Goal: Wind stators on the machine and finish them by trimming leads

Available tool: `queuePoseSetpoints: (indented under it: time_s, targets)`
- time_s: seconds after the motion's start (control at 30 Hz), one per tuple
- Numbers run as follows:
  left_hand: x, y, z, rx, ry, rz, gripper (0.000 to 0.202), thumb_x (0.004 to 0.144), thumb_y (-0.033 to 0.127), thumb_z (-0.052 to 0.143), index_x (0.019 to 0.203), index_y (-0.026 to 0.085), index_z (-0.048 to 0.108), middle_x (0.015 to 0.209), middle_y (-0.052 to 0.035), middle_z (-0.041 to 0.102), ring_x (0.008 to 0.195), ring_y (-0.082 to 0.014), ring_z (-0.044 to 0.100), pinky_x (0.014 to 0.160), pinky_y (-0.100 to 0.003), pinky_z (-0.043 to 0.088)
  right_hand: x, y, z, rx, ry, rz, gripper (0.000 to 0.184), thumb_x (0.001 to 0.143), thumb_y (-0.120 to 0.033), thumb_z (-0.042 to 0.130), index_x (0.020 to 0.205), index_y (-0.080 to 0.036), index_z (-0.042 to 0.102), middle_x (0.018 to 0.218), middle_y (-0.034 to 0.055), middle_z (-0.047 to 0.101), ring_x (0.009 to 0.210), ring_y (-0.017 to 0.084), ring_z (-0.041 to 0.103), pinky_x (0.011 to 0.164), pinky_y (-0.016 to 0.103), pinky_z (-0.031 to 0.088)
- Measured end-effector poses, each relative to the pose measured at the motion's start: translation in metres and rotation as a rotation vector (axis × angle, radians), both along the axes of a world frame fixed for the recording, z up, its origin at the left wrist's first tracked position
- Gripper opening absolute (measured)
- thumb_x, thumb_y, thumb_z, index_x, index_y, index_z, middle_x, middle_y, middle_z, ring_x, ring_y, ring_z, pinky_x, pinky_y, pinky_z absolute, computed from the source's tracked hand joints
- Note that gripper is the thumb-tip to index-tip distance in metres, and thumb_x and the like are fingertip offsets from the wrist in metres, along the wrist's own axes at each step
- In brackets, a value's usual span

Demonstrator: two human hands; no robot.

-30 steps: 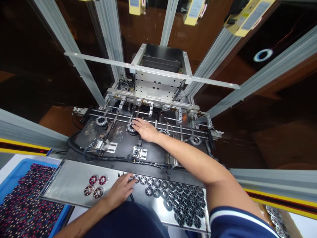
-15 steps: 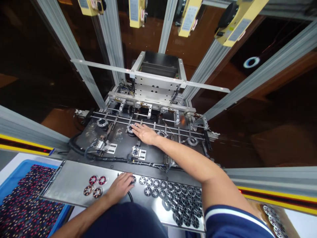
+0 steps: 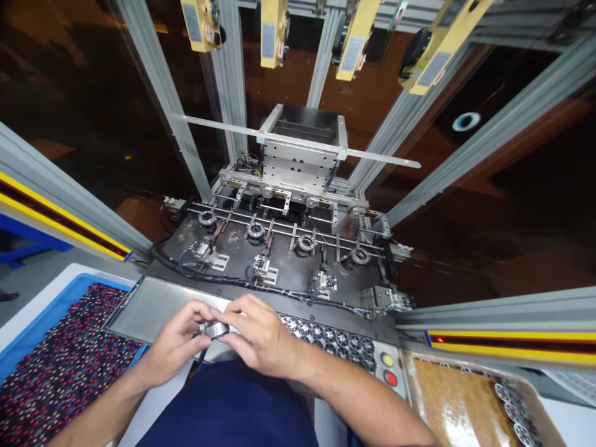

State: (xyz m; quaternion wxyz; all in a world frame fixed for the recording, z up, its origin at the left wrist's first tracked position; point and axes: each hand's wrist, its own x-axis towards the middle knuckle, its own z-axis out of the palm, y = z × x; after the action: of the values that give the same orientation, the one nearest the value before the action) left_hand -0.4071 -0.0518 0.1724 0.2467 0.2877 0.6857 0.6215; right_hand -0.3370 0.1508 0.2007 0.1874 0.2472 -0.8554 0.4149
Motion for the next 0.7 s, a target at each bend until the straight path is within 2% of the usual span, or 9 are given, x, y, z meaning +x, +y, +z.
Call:
queuePoseSetpoints:
  time_s: [0.1, 0.2, 0.33, 0.4, 0.53, 0.7]
  targets:
    - [0.019, 0.008, -0.008, 0.063, -0.025, 0.046, 0.041, 0.080, 0.053, 0.068, 0.102, 0.020, 0.055, 0.094, -0.0066, 0.068, 0.087, -0.0203, 0.067, 0.076, -0.029, 0.053, 0.013, -0.004, -0.004, -0.048, 0.118, -0.136, 0.030, 0.088, -0.013, 0.059, 0.118, -0.014, 0.059, 0.092, 0.0123, 0.065, 0.083, 0.021, 0.060, 0.071, 0.035, 0.054]
    - [0.030, 0.011, -0.016, 0.057, -0.005, 0.096, 0.028, 0.086, 0.042, 0.065, 0.103, 0.021, 0.056, 0.096, -0.0057, 0.069, 0.089, -0.0181, 0.068, 0.078, -0.027, 0.054, 0.024, 0.002, -0.001, -0.079, 0.074, -0.143, 0.032, 0.086, -0.018, 0.065, 0.117, -0.012, 0.061, 0.099, 0.0151, 0.066, 0.089, 0.022, 0.061, 0.075, 0.038, 0.055]
    - [0.032, 0.011, -0.016, -0.005, 0.069, 0.069, 0.023, 0.079, 0.023, 0.075, 0.102, 0.024, 0.068, 0.101, -0.0034, 0.074, 0.095, -0.0162, 0.070, 0.086, -0.022, 0.052, 0.029, 0.027, 0.010, -0.109, -0.202, 0.006, 0.020, 0.088, -0.023, 0.065, 0.106, -0.016, 0.071, 0.123, 0.0156, 0.062, 0.114, 0.023, 0.059, 0.097, 0.042, 0.050]
    - [0.031, 0.013, -0.012, -0.040, 0.167, 0.017, 0.029, 0.075, 0.018, 0.078, 0.102, 0.027, 0.072, 0.101, -0.0018, 0.076, 0.093, -0.0157, 0.071, 0.086, -0.020, 0.052, 0.029, 0.040, 0.013, -0.137, -0.326, 0.091, 0.015, 0.089, -0.022, 0.065, 0.100, -0.017, 0.074, 0.130, 0.0141, 0.061, 0.120, 0.021, 0.058, 0.100, 0.039, 0.049]
    - [0.028, 0.023, -0.003, -0.082, 0.419, -0.155, 0.033, 0.078, 0.020, 0.075, 0.110, 0.029, 0.071, 0.104, -0.0022, 0.078, 0.095, -0.0186, 0.073, 0.086, -0.023, 0.056, 0.025, 0.058, 0.011, -0.226, -0.531, 0.262, 0.015, 0.085, -0.020, 0.069, 0.096, -0.013, 0.076, 0.137, 0.0160, 0.058, 0.125, 0.022, 0.057, 0.105, 0.036, 0.046]
    - [0.028, 0.036, 0.003, -0.132, 0.441, -0.261, 0.029, 0.083, 0.027, 0.071, 0.112, 0.029, 0.070, 0.104, -0.0031, 0.078, 0.095, -0.0188, 0.074, 0.086, -0.025, 0.057, 0.021, 0.065, 0.002, -0.294, -0.676, 0.495, 0.017, 0.090, -0.019, 0.061, 0.091, -0.008, 0.073, 0.144, 0.0195, 0.051, 0.137, 0.023, 0.045, 0.113, 0.034, 0.036]
